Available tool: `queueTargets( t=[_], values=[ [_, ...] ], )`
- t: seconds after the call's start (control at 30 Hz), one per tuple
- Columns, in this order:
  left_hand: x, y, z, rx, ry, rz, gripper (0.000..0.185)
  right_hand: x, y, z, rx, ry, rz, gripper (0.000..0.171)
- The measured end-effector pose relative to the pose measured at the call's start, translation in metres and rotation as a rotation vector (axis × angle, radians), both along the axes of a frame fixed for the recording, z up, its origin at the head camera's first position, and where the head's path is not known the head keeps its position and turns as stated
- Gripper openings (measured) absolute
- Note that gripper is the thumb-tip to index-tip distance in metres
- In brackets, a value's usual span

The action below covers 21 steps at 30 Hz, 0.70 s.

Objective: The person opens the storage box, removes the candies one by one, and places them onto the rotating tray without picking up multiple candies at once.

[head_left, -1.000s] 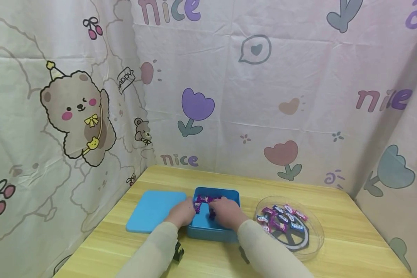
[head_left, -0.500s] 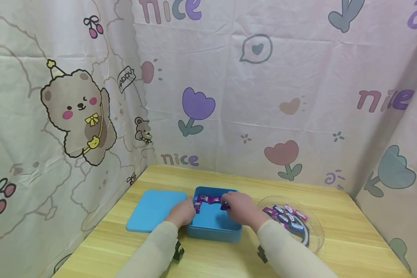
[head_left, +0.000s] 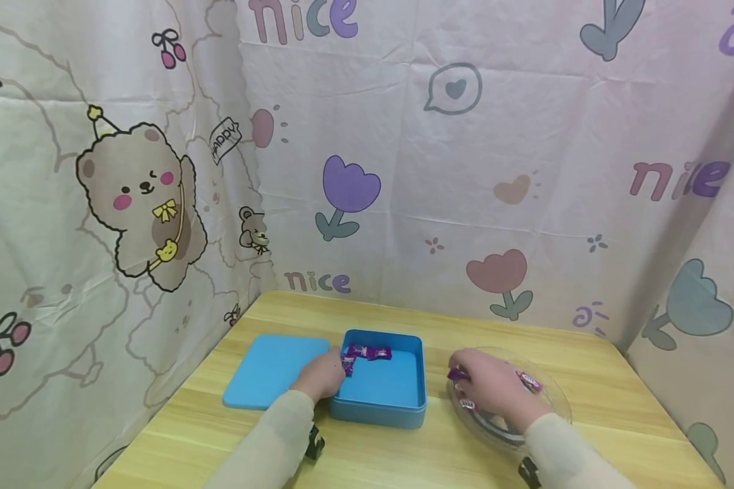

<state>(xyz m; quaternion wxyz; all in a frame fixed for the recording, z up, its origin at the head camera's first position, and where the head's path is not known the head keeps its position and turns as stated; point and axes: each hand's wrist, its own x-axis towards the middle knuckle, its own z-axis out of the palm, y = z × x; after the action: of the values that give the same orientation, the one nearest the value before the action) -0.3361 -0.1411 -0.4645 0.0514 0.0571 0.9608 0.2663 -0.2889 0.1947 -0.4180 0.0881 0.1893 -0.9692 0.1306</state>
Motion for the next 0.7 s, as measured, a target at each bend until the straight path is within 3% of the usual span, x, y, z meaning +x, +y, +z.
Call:
queueTargets(
  t=[0.33,0.53,0.7],
  values=[
    [0.0,0.0,0.0,-0.003,-0.008,0.005,0.052,0.022,0.051,-0.013,-0.003,-0.013,0.02,0.035],
    [0.0,0.001,0.002,0.004,-0.017,0.013,0.052,0.029,0.061,-0.023,0.031,-0.049,0.035,0.035],
    [0.002,0.002,0.004,0.004,-0.021,0.015,0.051,0.031,0.063,-0.029,0.064,-0.018,0.051,0.036]
  ],
)
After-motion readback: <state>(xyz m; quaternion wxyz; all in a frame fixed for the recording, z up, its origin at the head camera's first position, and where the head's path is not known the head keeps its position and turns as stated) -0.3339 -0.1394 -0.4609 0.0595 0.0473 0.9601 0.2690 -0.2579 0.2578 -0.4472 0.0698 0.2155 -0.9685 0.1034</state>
